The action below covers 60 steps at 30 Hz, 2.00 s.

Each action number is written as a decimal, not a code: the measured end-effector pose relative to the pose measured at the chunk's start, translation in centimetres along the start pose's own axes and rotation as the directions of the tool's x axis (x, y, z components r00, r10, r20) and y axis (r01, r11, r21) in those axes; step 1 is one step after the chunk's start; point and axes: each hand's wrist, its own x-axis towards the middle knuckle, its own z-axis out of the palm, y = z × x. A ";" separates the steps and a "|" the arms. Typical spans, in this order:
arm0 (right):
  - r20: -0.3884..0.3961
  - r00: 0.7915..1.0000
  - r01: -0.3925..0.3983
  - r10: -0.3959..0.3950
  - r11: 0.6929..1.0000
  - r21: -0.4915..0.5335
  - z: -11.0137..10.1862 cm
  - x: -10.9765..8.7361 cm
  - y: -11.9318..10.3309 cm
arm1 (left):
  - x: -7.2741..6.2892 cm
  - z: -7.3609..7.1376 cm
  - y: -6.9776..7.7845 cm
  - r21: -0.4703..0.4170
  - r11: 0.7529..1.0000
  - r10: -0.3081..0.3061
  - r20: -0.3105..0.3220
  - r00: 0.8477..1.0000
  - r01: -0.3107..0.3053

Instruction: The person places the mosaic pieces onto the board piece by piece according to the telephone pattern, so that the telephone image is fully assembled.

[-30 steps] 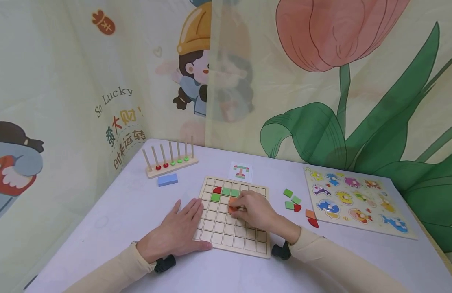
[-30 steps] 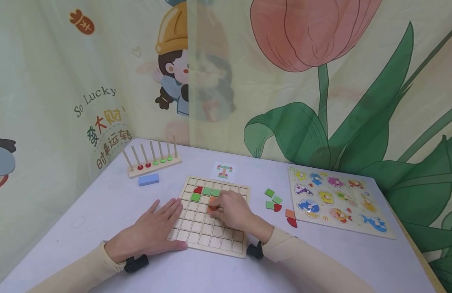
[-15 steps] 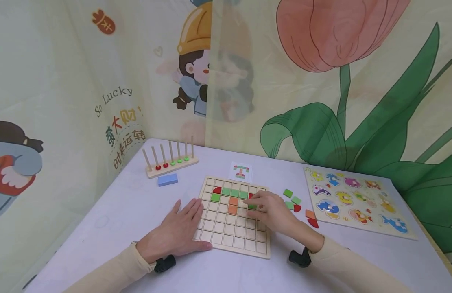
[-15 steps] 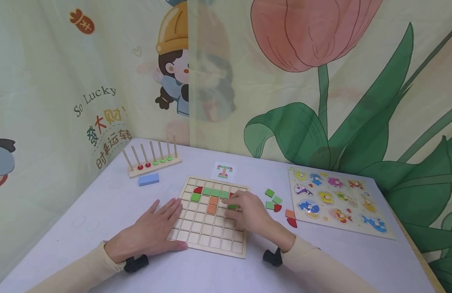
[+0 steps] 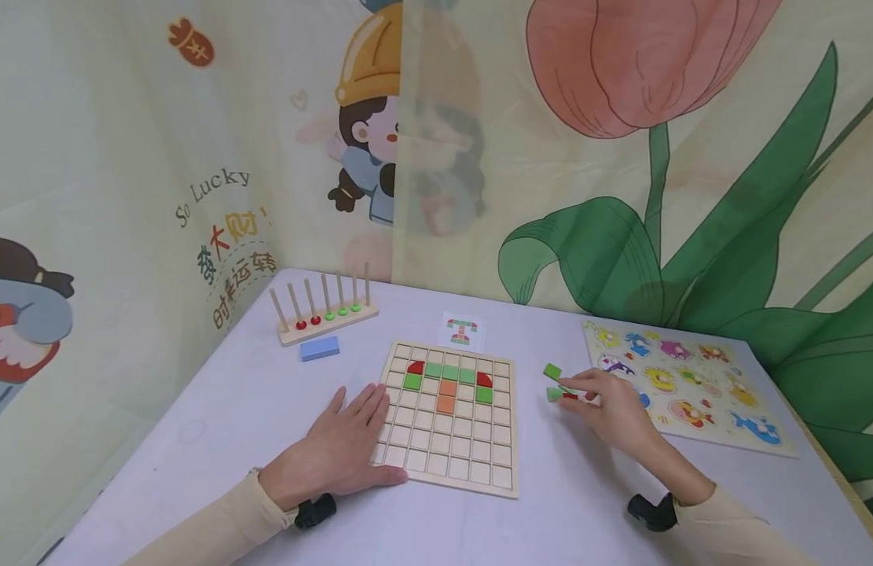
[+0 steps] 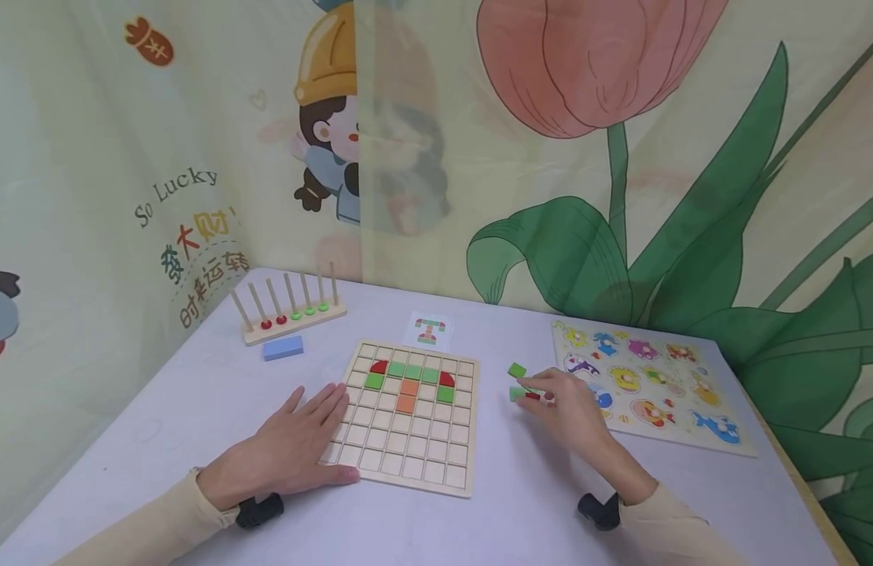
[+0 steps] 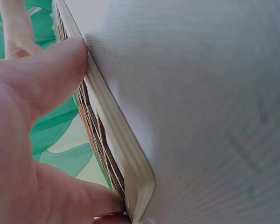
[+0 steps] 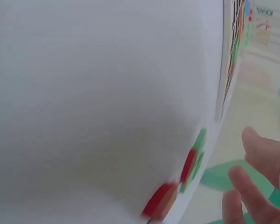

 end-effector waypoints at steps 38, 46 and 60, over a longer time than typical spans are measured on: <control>0.105 0.991 -0.054 0.079 0.974 -0.221 -0.8 -1.0 3.7 | 0.1 0.1 -0.1 -0.003 1.000 -0.003 0.000 1.000 0.003; 0.072 0.995 -0.045 0.063 0.974 -0.223 -0.7 -1.1 3.2 | 0.2 -0.1 -0.1 0.006 1.000 0.005 -0.008 1.000 -0.005; 0.016 0.994 0.112 -0.111 0.983 -0.142 0.0 -1.4 -2.3 | 0.3 -0.2 -0.1 0.004 1.000 0.009 -0.016 1.000 -0.009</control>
